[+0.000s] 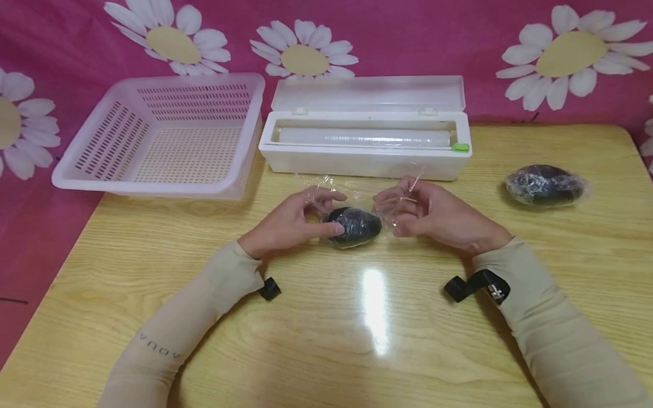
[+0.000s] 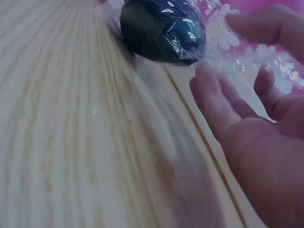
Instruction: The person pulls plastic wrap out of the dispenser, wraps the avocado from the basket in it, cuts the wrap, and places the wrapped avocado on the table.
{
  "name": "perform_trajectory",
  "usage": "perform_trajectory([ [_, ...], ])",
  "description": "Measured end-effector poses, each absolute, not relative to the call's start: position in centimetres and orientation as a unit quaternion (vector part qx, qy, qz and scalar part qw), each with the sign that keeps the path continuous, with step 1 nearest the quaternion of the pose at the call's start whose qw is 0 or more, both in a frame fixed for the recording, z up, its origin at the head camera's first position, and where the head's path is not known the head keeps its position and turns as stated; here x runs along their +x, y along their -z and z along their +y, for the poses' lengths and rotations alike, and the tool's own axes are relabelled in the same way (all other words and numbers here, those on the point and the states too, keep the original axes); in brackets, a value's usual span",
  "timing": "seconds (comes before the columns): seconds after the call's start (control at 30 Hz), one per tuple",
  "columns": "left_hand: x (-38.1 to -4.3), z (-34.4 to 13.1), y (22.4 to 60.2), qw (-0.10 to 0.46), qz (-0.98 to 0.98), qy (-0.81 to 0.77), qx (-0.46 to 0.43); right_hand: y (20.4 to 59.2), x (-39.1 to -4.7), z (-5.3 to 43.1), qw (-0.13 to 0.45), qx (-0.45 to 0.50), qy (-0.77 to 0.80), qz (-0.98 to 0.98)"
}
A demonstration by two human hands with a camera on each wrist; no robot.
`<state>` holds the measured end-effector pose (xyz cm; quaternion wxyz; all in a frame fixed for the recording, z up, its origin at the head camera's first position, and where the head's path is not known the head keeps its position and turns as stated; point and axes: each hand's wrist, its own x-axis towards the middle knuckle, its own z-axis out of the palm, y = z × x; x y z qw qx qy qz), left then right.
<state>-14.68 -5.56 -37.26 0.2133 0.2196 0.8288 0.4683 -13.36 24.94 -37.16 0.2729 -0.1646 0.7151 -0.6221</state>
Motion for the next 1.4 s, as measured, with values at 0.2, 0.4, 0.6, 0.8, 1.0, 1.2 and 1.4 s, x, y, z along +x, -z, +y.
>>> perform_trajectory([
  [0.2, -14.7, -5.8, 37.4, 0.206, 0.83, -0.457, 0.245, 37.3, -13.5, 24.4, 0.25, -0.126, 0.576, 0.768],
  [0.4, -14.7, -5.8, 37.4, 0.224, 0.824, -0.451, 0.259, 37.3, -13.2, 23.2, 0.21, -0.112, 0.567, 0.788],
  [0.6, -14.8, -5.7, 37.2, 0.243, 0.824, -0.432, 0.275, 37.3, -13.1, 22.8, 0.187, -0.119, 0.537, 0.814],
  [0.8, -14.8, -5.9, 37.0, 0.242, 0.819, -0.427, 0.296, 37.8, -13.2, 23.1, 0.181, -0.22, 0.505, 0.815],
  [1.0, -14.9, -6.1, 37.1, 0.224, 0.813, -0.455, 0.287, 37.5, -13.0, 22.5, 0.16, -0.207, 0.512, 0.818],
  [1.2, -15.0, -6.0, 37.1, 0.202, 0.799, -0.496, 0.275, 37.5, -12.8, 22.0, 0.127, -0.182, 0.543, 0.81],
  [1.4, -14.9, -5.7, 37.3, 0.167, 0.786, -0.524, 0.284, 37.6, -12.5, 21.5, 0.084, -0.185, 0.558, 0.805],
])
